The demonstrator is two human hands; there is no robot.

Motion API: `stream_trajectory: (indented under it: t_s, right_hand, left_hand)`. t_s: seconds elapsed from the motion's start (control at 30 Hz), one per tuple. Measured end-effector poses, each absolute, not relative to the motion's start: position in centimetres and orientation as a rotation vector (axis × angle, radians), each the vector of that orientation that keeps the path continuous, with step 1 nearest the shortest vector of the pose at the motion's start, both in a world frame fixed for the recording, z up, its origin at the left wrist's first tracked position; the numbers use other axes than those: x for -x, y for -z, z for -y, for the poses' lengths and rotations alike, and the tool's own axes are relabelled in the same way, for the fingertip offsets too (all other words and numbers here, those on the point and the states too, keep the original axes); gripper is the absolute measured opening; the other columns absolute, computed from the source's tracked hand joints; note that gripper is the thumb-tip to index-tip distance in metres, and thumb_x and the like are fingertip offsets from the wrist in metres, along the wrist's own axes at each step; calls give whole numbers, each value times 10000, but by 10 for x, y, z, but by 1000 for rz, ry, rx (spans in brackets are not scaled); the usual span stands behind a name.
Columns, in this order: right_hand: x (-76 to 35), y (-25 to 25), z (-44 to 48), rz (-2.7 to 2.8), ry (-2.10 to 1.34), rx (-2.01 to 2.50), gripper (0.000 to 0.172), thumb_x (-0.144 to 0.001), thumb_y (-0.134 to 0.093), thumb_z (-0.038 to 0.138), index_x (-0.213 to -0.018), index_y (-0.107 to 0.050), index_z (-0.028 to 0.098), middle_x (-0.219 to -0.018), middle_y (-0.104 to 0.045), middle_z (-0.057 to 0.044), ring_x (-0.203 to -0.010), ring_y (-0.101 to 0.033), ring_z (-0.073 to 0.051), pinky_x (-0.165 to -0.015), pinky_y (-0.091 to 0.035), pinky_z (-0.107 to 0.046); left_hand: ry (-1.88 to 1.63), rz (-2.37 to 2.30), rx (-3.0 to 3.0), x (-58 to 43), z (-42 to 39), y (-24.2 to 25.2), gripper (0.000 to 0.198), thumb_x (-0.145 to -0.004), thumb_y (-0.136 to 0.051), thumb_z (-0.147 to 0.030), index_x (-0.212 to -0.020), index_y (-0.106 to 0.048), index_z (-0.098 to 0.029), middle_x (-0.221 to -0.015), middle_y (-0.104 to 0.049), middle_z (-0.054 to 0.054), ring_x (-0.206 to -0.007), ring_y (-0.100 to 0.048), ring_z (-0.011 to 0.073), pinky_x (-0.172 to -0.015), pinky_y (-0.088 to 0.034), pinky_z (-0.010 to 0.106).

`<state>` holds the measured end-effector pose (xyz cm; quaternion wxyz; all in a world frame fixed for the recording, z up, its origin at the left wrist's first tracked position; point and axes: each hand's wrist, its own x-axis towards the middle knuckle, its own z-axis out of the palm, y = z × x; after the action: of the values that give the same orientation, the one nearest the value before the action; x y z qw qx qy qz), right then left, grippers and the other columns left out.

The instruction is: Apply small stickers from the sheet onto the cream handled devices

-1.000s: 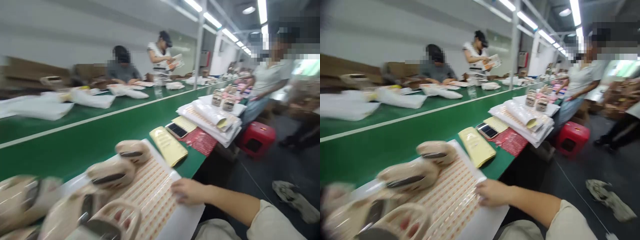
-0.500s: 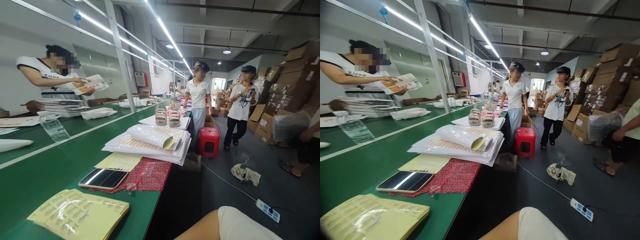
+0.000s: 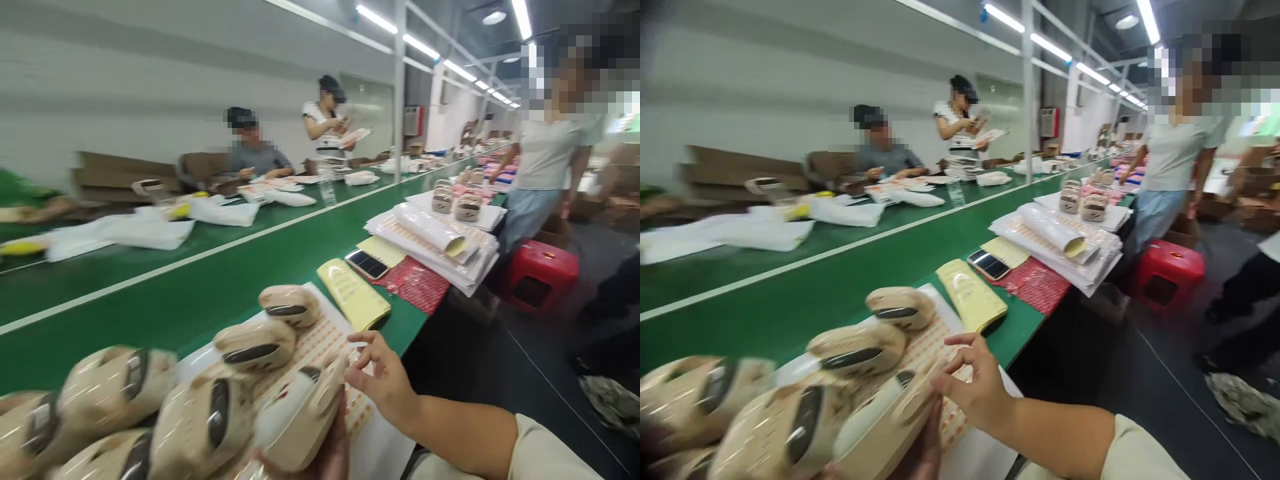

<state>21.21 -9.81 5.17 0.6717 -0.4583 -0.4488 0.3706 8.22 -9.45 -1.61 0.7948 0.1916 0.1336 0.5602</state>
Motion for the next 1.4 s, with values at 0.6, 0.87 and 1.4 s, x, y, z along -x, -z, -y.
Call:
stream_trajectory:
  t_s: [0.6,0.87,1.4]
  right_hand:
    - [-193,-34,92,1409,-519,1114,140,-799,-550,253,-668,-529,210,-1011,-517,-56,-1006,-502,-203,-868,-417,-381]
    - [-193,-41,94,1652,48,1025,70,-847,-464,133,-821,-477,196,-988,-496,-73,-950,-498,-192,-790,-453,-370]
    - [-200,-37,95,1575,-250,978,93,-802,-543,141,-767,-563,225,-958,-476,-50,-901,-535,-185,-770,-502,-368]
  left_hand:
    - [-1239,308,-254,-103,93,2,412,-856,-511,-380,-1211,-555,-177,-1250,-576,92,-1185,-498,187,-984,-390,230]
    - [-1259,254,-182,-103,98,0,388,-839,-535,-372,-1172,-587,-179,-1194,-617,105,-1176,-508,181,-980,-394,231]
    - [-1167,294,-164,-107,102,0,451,-845,-505,-423,-1215,-545,-168,-1253,-577,98,-1176,-504,134,-992,-350,163]
